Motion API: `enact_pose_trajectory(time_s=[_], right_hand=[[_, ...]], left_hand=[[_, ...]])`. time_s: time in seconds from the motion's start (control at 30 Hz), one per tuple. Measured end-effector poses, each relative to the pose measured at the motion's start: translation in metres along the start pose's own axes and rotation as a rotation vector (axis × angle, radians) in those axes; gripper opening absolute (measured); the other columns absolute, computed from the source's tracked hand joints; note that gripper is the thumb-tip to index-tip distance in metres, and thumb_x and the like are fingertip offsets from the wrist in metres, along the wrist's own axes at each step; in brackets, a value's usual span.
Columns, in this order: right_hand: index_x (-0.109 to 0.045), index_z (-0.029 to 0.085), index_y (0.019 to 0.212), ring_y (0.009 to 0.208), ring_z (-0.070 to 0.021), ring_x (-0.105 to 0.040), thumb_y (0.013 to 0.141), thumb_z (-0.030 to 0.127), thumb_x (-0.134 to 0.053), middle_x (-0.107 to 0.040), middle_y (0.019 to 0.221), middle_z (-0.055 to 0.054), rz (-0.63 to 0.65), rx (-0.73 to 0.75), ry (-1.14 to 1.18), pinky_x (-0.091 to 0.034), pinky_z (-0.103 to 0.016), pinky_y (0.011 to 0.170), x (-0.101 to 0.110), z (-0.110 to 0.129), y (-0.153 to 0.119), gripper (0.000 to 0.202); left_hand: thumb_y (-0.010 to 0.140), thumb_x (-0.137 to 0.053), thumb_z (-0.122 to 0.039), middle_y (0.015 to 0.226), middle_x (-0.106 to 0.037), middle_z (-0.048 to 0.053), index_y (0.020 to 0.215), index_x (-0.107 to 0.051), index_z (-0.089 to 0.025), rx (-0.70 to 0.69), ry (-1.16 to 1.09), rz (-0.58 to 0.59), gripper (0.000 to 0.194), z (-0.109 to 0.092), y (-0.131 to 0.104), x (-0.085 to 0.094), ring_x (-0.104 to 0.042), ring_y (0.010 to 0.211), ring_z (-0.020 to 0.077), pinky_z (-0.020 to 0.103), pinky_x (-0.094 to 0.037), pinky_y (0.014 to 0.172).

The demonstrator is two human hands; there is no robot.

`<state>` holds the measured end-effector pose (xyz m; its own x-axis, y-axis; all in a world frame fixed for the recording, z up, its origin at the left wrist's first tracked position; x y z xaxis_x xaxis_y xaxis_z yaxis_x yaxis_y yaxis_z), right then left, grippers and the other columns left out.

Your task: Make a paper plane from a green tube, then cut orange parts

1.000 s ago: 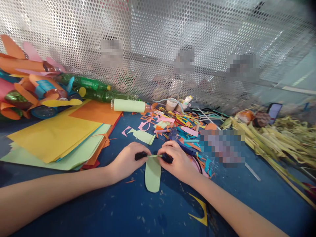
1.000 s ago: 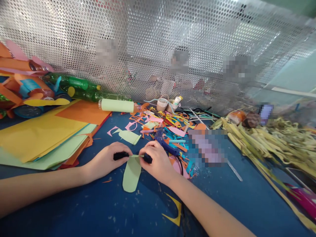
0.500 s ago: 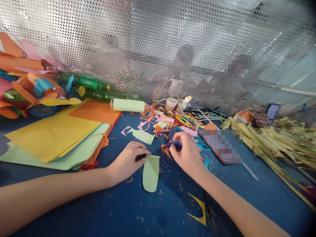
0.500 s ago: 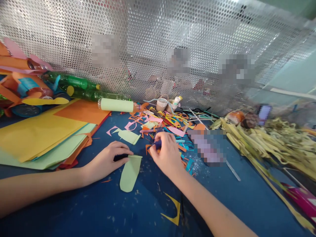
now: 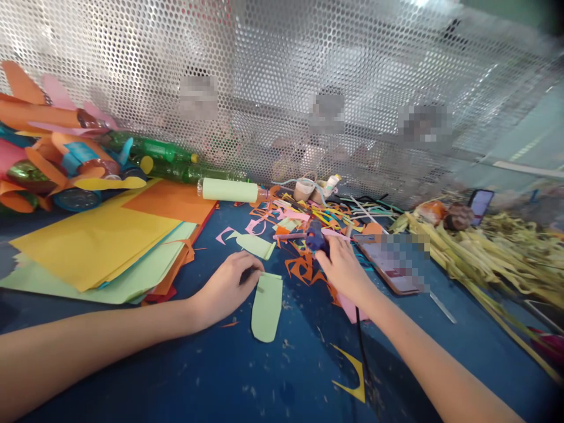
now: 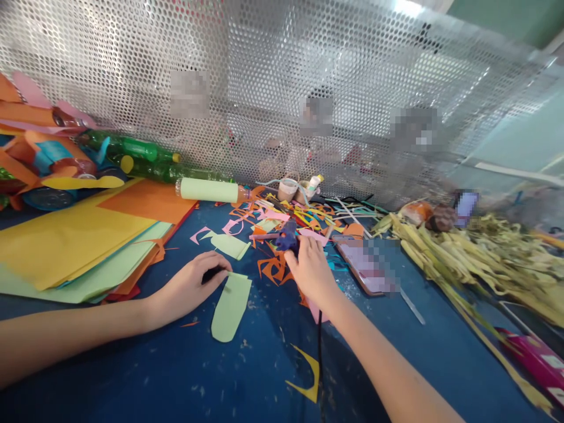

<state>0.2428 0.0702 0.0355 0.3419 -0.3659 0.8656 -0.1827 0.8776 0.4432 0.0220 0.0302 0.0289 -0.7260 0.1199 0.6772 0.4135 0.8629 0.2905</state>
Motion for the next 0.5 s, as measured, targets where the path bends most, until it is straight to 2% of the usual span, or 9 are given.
enact_pose_trajectory(time_s=[0.1,0.17,0.23,0.33,0.4,0.5], right_hand=[[-0.054,0.018,0.089,0.092,-0.0275,-0.055,0.083,0.03,-0.035,-0.06,0.097,-0.013,-0.043,-0.083,0.267,-0.043,-0.041,0.082,0.011,-0.002,0.003,0.023],[-0.054,0.019,0.086,0.072,-0.0219,-0.059,0.086,0.032,-0.026,-0.062,0.086,-0.01,-0.019,-0.154,0.425,-0.048,-0.034,0.065,0.014,-0.001,0.005,0.031],[-0.053,0.019,0.085,0.052,-0.016,-0.054,0.086,0.035,-0.02,-0.061,0.074,-0.006,0.025,-0.264,0.693,-0.045,-0.028,0.049,0.014,0.001,0.006,0.036],[-0.051,0.019,0.079,0.041,-0.0097,-0.044,0.083,0.042,-0.037,-0.054,0.061,0.0,0.048,-0.418,1.089,-0.036,-0.022,0.039,0.015,0.008,0.007,0.028],[-0.051,0.019,0.075,0.039,-0.0073,-0.04,0.079,0.045,-0.049,-0.046,0.053,0.004,0.159,-0.414,1.115,-0.031,-0.02,0.037,0.015,0.018,0.006,0.027],[-0.055,0.016,0.072,0.041,-0.0073,-0.042,0.08,0.048,-0.05,-0.047,0.052,0.004,0.485,-0.286,0.958,-0.034,-0.02,0.04,0.012,0.038,-0.002,0.034]], left_hand=[[0.086,-0.039,-0.013,0.086,-0.058,0.002,0.085,-0.052,-0.018,-0.01,0.008,-0.017,0.014,-0.004,-0.003,0.002,-0.052,0.088,0.0166,0.032,-0.043,0.081],[0.087,-0.036,-0.013,0.086,-0.057,0.003,0.086,-0.051,-0.017,-0.084,0.023,0.008,0.015,-0.012,-0.007,0.001,-0.052,0.086,0.0164,0.032,-0.043,0.08],[0.087,-0.034,-0.013,0.085,-0.057,0.004,0.088,-0.05,-0.017,-0.193,0.051,0.063,0.016,-0.021,-0.012,-0.003,-0.052,0.084,0.0163,0.032,-0.044,0.077],[0.086,-0.035,-0.013,0.081,-0.058,0.005,0.09,-0.049,-0.016,-0.324,0.129,0.154,0.015,-0.029,-0.018,-0.011,-0.054,0.078,0.017,0.031,-0.046,0.072],[0.086,-0.035,-0.013,0.079,-0.059,0.006,0.09,-0.049,-0.015,-0.402,0.183,0.168,0.015,-0.032,-0.022,-0.015,-0.056,0.077,0.0178,0.032,-0.048,0.071],[0.086,-0.035,-0.014,0.08,-0.061,0.009,0.089,-0.049,-0.015,-0.546,0.253,0.134,0.015,-0.036,-0.028,-0.018,-0.059,0.081,0.0194,0.032,-0.05,0.073]])
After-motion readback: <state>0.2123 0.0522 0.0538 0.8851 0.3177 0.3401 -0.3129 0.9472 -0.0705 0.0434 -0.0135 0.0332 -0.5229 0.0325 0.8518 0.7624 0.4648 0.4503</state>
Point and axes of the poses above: each hand's wrist, its own y-axis towards the middle knuckle, its own x-axis out of the back of the hand, z = x × y, the point moved 6 cm from there along y, towards the middle knuckle
